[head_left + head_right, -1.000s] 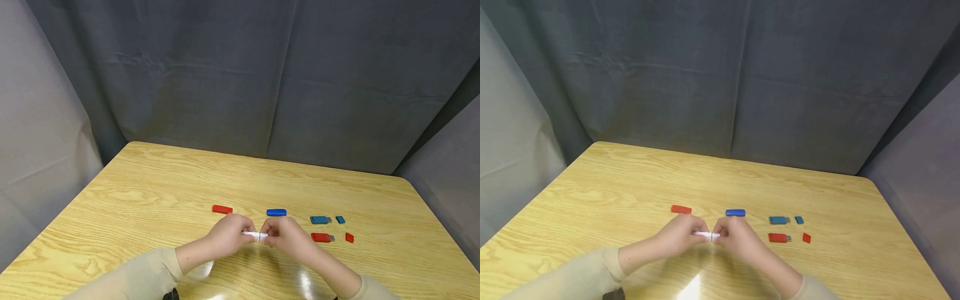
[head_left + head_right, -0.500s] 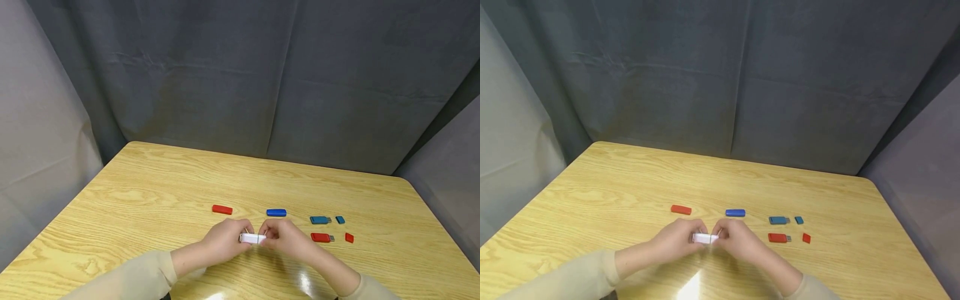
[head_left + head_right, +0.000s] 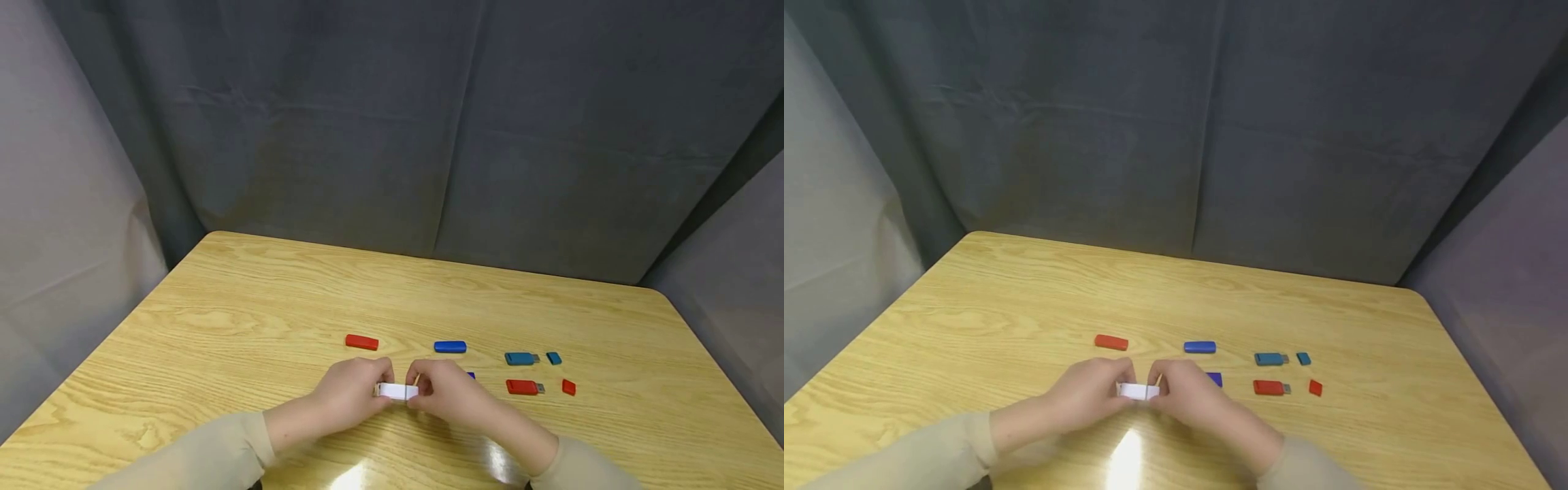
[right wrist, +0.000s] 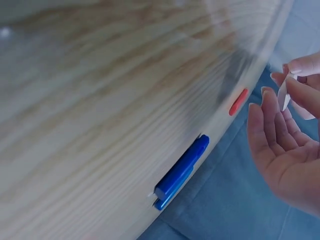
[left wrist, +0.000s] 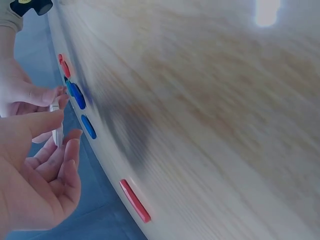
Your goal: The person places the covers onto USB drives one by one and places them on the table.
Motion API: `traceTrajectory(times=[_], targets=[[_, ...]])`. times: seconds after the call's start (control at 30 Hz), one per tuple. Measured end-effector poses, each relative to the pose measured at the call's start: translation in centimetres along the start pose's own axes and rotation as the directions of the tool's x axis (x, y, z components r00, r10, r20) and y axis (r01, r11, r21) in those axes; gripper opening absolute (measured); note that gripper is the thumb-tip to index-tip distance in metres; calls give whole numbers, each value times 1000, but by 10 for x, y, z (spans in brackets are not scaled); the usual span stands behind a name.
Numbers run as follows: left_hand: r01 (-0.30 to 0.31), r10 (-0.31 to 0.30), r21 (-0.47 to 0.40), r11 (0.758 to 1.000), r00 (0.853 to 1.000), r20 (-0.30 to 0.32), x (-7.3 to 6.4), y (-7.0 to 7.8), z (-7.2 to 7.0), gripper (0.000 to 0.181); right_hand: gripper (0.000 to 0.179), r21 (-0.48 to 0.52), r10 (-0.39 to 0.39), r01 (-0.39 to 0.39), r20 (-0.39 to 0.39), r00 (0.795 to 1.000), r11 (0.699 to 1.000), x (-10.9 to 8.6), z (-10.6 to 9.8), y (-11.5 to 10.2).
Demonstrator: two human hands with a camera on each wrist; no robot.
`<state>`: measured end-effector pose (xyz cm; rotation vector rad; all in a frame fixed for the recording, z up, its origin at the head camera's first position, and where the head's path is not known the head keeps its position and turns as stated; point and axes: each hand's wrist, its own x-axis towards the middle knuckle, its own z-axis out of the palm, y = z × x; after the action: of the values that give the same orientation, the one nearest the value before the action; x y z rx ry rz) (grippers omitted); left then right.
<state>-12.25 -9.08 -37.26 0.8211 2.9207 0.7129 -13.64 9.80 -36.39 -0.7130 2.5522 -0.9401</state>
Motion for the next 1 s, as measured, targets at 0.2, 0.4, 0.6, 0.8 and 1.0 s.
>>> traceTrajectory(times=[0.2,0.4,0.6,0.8,1.0], targets=[[29,-29,-16,999,1000,-9,-3,-9,-2,16,12,-107,-21,20,-8,1000,994,8,5,-7],[10,-4,59,998,994,-107,-4,-16,-6,15,6,-235,-56,40,-59,997,971,20,10,-13],[40,-27,109,993,992,-120,-6,-24,-9,17,4,-271,-52,33,-61,997,962,32,15,-17],[66,-52,146,987,994,-93,-7,-32,-11,17,5,-275,-32,20,-40,999,961,42,21,-21],[89,-80,183,979,995,-56,-8,-35,-13,20,8,-275,-34,19,-48,998,961,49,27,-22]])
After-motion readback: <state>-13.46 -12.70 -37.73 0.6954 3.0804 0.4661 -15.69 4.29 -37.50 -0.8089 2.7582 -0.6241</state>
